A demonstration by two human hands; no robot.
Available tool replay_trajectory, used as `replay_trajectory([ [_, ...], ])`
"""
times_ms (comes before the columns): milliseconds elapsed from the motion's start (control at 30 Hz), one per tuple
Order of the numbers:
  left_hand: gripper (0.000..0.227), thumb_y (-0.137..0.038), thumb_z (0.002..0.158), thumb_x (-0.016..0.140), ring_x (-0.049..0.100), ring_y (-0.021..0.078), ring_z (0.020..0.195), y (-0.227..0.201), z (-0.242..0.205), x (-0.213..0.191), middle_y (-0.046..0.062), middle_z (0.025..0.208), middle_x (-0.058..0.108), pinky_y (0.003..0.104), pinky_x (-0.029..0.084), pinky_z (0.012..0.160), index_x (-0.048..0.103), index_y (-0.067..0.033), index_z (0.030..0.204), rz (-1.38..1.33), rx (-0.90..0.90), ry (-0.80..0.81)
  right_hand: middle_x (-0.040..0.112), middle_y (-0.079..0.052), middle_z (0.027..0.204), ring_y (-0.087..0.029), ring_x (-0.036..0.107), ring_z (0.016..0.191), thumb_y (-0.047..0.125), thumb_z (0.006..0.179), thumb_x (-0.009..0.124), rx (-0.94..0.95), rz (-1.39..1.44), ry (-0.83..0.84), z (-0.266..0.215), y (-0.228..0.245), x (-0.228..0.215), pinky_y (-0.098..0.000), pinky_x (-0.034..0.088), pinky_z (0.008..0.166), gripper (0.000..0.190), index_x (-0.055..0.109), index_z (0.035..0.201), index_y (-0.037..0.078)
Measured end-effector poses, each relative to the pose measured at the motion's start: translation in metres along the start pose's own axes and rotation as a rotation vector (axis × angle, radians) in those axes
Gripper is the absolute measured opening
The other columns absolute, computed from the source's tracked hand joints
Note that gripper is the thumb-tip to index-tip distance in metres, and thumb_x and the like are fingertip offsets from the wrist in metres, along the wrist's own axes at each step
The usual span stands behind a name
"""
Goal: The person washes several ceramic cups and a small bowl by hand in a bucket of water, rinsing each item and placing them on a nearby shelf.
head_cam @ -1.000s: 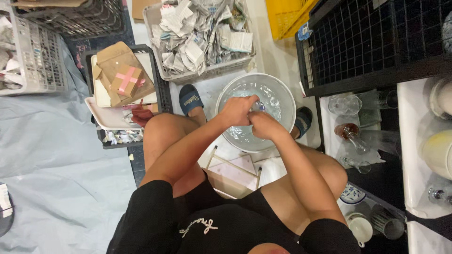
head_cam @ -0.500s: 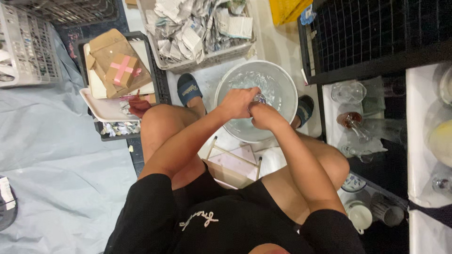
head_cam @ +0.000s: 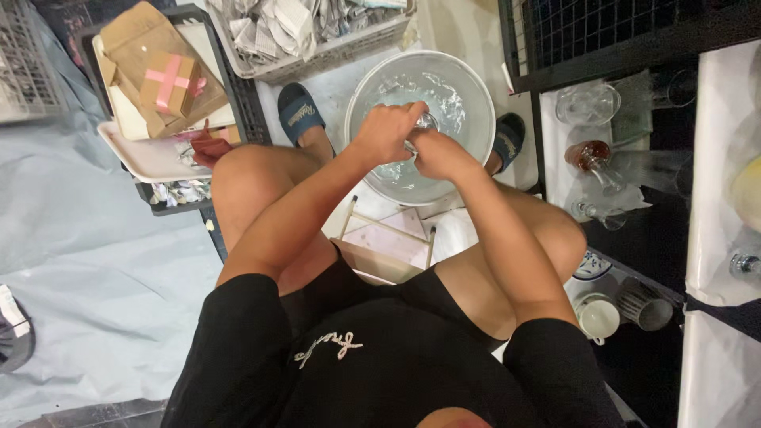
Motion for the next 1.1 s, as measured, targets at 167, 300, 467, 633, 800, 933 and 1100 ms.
replay_trajectory([
  [167,0.071,-0.017,0.059,0.088,0.070,0.0371,0.087,0.012,0.002,0.013,0.013,0.096,0.070,0.049,0.054,0.071,0.053,-0.0085,0.120,0.019,-0.037,0.067,0.071,-0.023,0.111,-0.041,0.066,0.106,-0.004,0.074,0.060,0.102,-0.067,0.116,-0.008,-0.005,-0.002,-0.0488,0.051,0.092,0.048,0.068,0.121,0.004],
  [300,0.071,-0.024,0.059,0.091,0.070,0.0358,0.086,0.021,0.002,0.021,0.013,0.098,0.069,0.050,0.055,0.072,0.053,-0.0089,0.117,0.061,-0.069,0.089,0.072,-0.019,0.118,-0.039,0.066,0.109,-0.006,0.075,0.055,0.039,0.032,0.039,-0.016,-0.003,-0.013,-0.0459,0.051,0.094,0.051,0.070,0.121,0.007],
  [467,0.082,-0.016,0.051,0.092,0.067,0.0432,0.094,0.028,0.001,0.028,0.018,0.113,0.061,0.050,0.054,0.078,0.048,-0.0081,0.121,-0.003,-0.116,0.130,0.072,-0.018,0.118,-0.037,0.067,0.111,-0.004,0.079,0.053,0.000,0.102,-0.006,-0.027,-0.014,-0.027,-0.0440,0.052,0.098,0.050,0.066,0.127,0.006],
  [633,0.088,-0.010,0.050,0.091,0.065,0.0449,0.100,0.030,0.001,0.036,0.019,0.121,0.056,0.052,0.051,0.083,0.047,-0.0124,0.126,0.061,-0.114,0.179,0.070,-0.020,0.122,-0.041,0.063,0.114,0.001,0.082,0.058,0.043,-0.016,-0.050,-0.043,-0.035,-0.033,-0.0476,0.050,0.099,0.051,0.063,0.133,0.005],
  [800,0.094,-0.021,0.046,0.094,0.061,0.0397,0.107,0.031,0.005,0.046,0.019,0.119,0.056,0.054,0.047,0.085,0.048,-0.0129,0.127,0.276,-0.093,0.234,0.068,-0.018,0.128,-0.039,0.062,0.117,0.008,0.088,0.062,0.105,-0.018,-0.078,-0.054,-0.050,-0.034,-0.0475,0.049,0.099,0.047,0.061,0.134,0.006],
  [933,0.092,-0.027,0.050,0.092,0.059,0.0365,0.110,0.029,0.004,0.057,0.016,0.120,0.056,0.051,0.048,0.083,0.051,-0.0166,0.131,0.340,-0.101,0.265,0.067,-0.016,0.131,-0.038,0.061,0.119,0.011,0.092,0.063,0.124,-0.033,-0.076,-0.061,-0.051,-0.034,-0.0473,0.049,0.099,0.046,0.061,0.137,0.009],
  [1100,0.086,-0.032,0.052,0.092,0.055,0.0346,0.114,0.033,0.005,0.065,0.015,0.122,0.055,0.049,0.049,0.082,0.055,-0.0177,0.129,0.407,-0.140,0.354,0.066,-0.014,0.131,-0.037,0.061,0.120,0.012,0.091,0.063,0.160,-0.032,-0.053,-0.058,-0.042,-0.039,-0.0473,0.049,0.098,0.047,0.060,0.138,0.011],
])
Point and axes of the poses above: each hand's wrist, its own z-axis towards the middle knuckle, its own x-axis out of the palm, y = z × x, the point moved 8 cm from there along z, towards the middle knuckle
